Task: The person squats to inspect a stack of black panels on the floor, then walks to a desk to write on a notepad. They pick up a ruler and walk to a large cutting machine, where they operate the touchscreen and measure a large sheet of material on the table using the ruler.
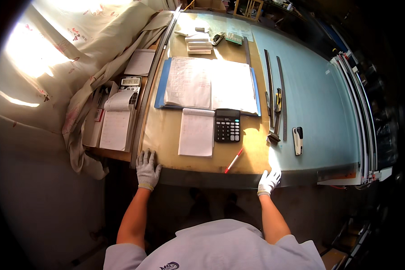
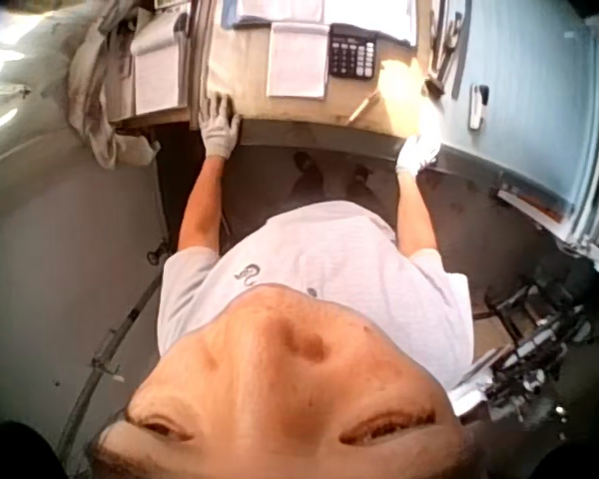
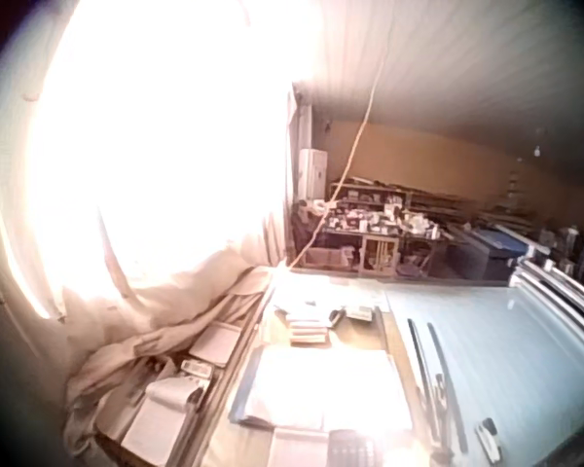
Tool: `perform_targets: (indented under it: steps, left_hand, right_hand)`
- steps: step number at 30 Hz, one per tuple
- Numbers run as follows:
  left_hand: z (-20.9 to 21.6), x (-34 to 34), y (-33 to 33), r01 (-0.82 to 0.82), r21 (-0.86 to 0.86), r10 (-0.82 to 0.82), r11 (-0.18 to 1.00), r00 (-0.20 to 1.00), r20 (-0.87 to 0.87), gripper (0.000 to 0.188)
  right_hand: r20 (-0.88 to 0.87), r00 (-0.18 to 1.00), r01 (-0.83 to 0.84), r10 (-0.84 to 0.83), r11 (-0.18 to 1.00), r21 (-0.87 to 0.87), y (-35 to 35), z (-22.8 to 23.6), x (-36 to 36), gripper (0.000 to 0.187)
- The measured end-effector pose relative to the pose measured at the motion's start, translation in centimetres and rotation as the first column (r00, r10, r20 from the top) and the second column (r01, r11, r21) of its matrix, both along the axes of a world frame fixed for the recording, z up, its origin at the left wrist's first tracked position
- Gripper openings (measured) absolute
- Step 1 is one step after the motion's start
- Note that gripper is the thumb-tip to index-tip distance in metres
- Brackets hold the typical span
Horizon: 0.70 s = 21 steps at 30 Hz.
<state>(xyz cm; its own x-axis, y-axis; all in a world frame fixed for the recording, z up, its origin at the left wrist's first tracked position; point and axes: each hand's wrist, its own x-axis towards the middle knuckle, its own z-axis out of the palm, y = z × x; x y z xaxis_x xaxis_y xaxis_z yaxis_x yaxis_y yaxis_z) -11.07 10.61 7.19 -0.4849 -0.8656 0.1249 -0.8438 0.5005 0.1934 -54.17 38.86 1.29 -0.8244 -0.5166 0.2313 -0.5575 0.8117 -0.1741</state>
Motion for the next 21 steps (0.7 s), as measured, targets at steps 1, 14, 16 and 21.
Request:
perform_targets:
  steps: [1,14,16,21]
  left_hand:
    - [0.1,0.0,-0.3,0.010,0.011,-0.010,1.000,1.000,-0.013,0.062]
    - [-0.1,0.1,-0.9,-0.010,0.033,0.012,0.999,0.997,-0.079,0.060]
    - [-0.1,0.1,-0.8,-0.011,0.032,0.013,0.999,0.997,-0.073,0.060]
    - [0.2,-0.1,-0.8,-0.022,0.046,0.026,0.999,0.996,-0.085,0.060]
  right_hand:
    - [-0.032,0.999,0.038,-0.039,0.999,-0.028,-0.5,-0.5,0.2,0.050]
    - [-0.026,0.986,0.165,-0.166,0.986,-0.015,-2.5,0.4,1.4,0.046]
    - [-0.029,0.986,0.166,-0.167,0.986,-0.008,-2.5,0.4,1.4,0.045]
    - [-0.038,0.988,0.151,-0.151,0.988,0.010,-2.7,0.8,1.3,0.044]
